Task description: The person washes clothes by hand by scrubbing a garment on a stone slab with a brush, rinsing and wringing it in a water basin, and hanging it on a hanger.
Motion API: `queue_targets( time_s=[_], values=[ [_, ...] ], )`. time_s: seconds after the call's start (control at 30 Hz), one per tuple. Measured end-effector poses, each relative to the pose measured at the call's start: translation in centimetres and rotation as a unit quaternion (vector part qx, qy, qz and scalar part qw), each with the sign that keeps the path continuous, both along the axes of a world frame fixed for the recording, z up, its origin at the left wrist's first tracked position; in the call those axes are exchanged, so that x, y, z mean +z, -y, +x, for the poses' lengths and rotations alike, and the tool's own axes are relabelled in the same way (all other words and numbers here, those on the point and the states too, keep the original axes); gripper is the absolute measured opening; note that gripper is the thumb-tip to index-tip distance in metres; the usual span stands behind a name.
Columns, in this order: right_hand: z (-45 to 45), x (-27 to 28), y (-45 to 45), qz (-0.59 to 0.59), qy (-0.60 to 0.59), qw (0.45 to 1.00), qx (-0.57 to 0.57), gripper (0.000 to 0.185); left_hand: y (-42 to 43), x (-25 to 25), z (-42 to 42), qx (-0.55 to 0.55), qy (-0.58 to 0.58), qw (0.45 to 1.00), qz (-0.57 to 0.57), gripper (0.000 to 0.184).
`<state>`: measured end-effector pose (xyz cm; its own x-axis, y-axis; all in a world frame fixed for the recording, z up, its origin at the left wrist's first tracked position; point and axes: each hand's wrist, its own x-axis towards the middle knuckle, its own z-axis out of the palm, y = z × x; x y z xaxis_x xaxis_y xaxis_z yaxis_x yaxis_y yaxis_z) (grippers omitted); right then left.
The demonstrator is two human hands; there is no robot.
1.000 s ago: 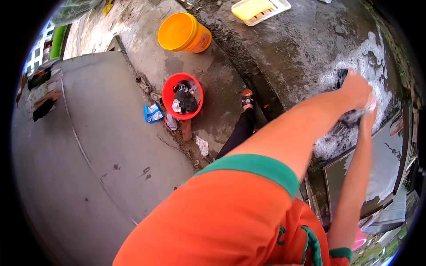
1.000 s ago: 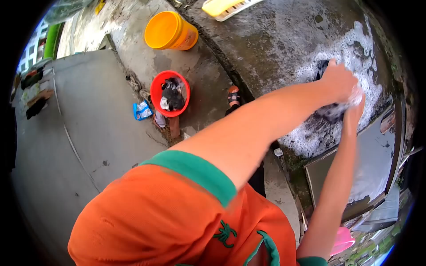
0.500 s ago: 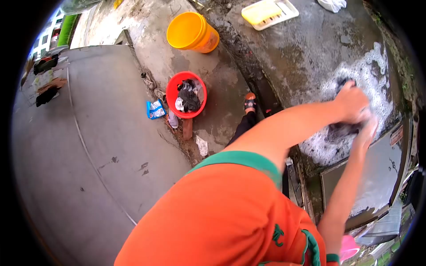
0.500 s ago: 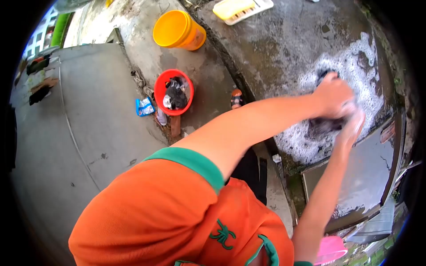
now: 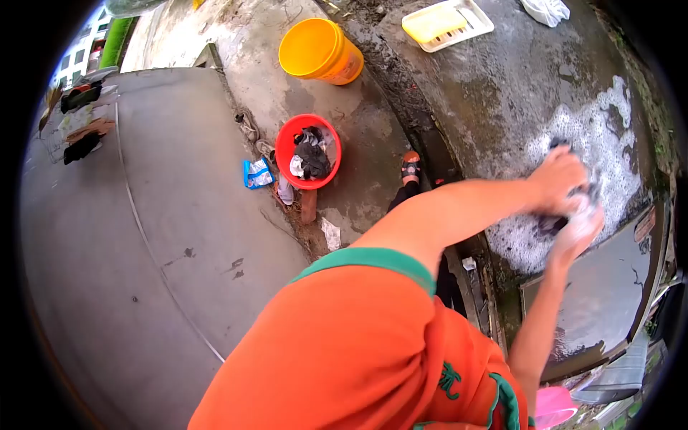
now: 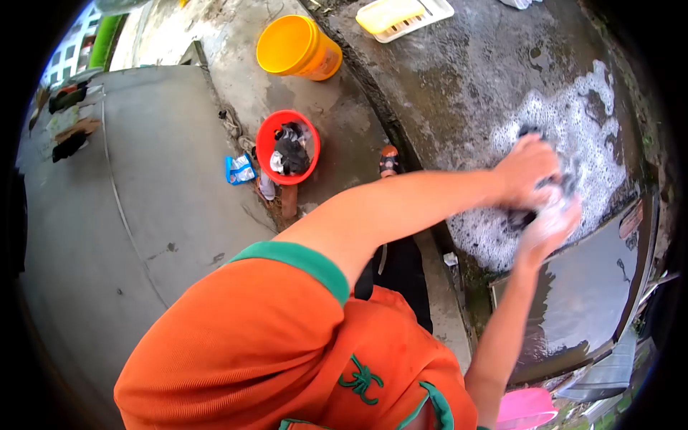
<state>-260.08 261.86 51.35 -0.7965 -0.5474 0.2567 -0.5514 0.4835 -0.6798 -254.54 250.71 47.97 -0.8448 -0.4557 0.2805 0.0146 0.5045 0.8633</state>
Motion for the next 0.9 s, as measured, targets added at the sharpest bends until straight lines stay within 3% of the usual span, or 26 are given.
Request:
queue_targets(
  time_s=[0.03, 0.07, 0.1, 0.13, 0.17, 0.2, 0.23, 0.27, 0.33, 0.4, 0.43, 0.47, 0.5, 0.57, 0.6, 0.67, 0.77, 0.8, 0.83, 0.87, 0.9],
  values=[
    [2.4, -4.3, -1.1, -0.241, 0.13, 0.962, -0.014, 0.039, -1.3, -0.7, 1.2, 0.027, 0.033, 0.999, 0.001, 0.023],
    [2.1, -4.8, -0.8, -0.156, -0.056, 0.986, 0.014, 0.035, -1.0, -2.2, 0.2, 0.005, 0.035, 0.998, -0.052, 0.021],
    [-1.4, -6.4, -1.3, -0.084, -0.098, 0.991, 0.047, 0.035, -0.7, -3.7, -1.0, -0.016, 0.035, 0.994, -0.1, 0.019],
    [-4.9, -7.9, -1.7, -0.018, -0.143, 0.986, 0.081, 0.035, 1.1, -1.3, -3.1, -0.031, 0.154, 0.98, -0.124, 0.016],
    [-9.2, -8.2, -0.1, -0.032, 0.01, 0.997, 0.07, 0.036, 2.8, 1.6, -5.3, -0.047, 0.27, 0.951, -0.142, 0.014],
    [-13.3, -8.3, 1.6, -0.049, 0.154, 0.986, 0.035, 0.037, 3.0, 0.0, -9.2, 0.043, 0.274, 0.947, -0.16, 0.014],
    [-13.4, -5.0, 3.0, -0.088, 0.309, 0.945, 0.062, 0.036, 2.7, -1.3, -12.6, 0.131, 0.276, 0.935, -0.179, 0.014],
    [-13.4, -1.6, 4.4, -0.117, 0.453, 0.882, 0.062, 0.036, 2.5, -1.1, -11.7, 0.126, 0.264, 0.936, -0.196, 0.016],
    [-11.8, -1.4, 2.4, -0.036, 0.408, 0.906, 0.109, 0.036, 2.6, 1.4, -6.9, 0.111, 0.241, 0.936, -0.233, 0.018],
    [-7.1, -2.7, 1.0, 0.013, 0.071, 0.995, 0.069, 0.036, 3.1, 5.6, -2.1, -0.066, 0.257, 0.961, -0.077, 0.02],
    [-2.1, 0.3, 1.1, 0.08, 0.019, 0.997, -0.004, 0.03, 0.5, 0.7, -0.8, 0.045, 0.028, 0.993, -0.106, 0.017],
    [0.6, -2.1, -0.5, 0.025, -0.17, 0.985, 0.008, 0.032, -0.9, -0.5, 0.3, 0.038, 0.075, 0.991, -0.1, 0.015],
    [-1.4, -5.0, -0.9, 0.016, -0.139, 0.99, 0.021, 0.035, -0.8, -0.4, 0.2, -0.062, 0.181, 0.981, -0.018, 0.015],
    [-8.7, -10.8, -3.0, 0.008, -0.077, 0.995, 0.063, 0.043, 0.4, -0.4, -3.9, 0.04, 0.18, 0.968, -0.171, 0.014],
    [-11.4, -9.8, -1.2, 0.029, -0.031, 0.998, 0.049, 0.041, 2.1, 1.4, -6.7, -0.014, 0.284, 0.955, -0.085, 0.017],
    [-16.8, -7.5, 2.4, 0.075, 0.057, 0.995, 0.017, 0.037, 1.5, -0.7, -11.6, 0.172, 0.23, 0.944, -0.163, 0.022],
    [-7.7, -1.9, 0.9, -0.033, 0.24, 0.969, -0.054, 0.037, 1.4, 3.4, -5.2, 0.062, 0.203, 0.967, -0.138, 0.03],
    [-5.4, -0.1, 0.9, -0.082, 0.295, 0.949, -0.073, 0.037, 1.7, 3.9, -3.4, -0.027, 0.207, 0.974, -0.092, 0.034],
    [-3.5, 1.2, 0.8, -0.131, 0.35, 0.923, -0.089, 0.038, 0.4, 0.6, -1.2, -0.013, -0.008, 0.999, -0.037, 0.036],
    [-0.3, 0.3, -0.6, -0.061, 0.116, 0.989, -0.068, 0.041, -1.0, 0.1, 0.7, 0.022, -0.022, 0.999, 0.008, 0.037],
    [2.3, -2.0, -1.7, 0.015, -0.126, 0.991, -0.049, 0.044, -2.4, -0.7, 1.7, 0.03, -0.013, 0.999, 0.044, 0.034]
  ],
)
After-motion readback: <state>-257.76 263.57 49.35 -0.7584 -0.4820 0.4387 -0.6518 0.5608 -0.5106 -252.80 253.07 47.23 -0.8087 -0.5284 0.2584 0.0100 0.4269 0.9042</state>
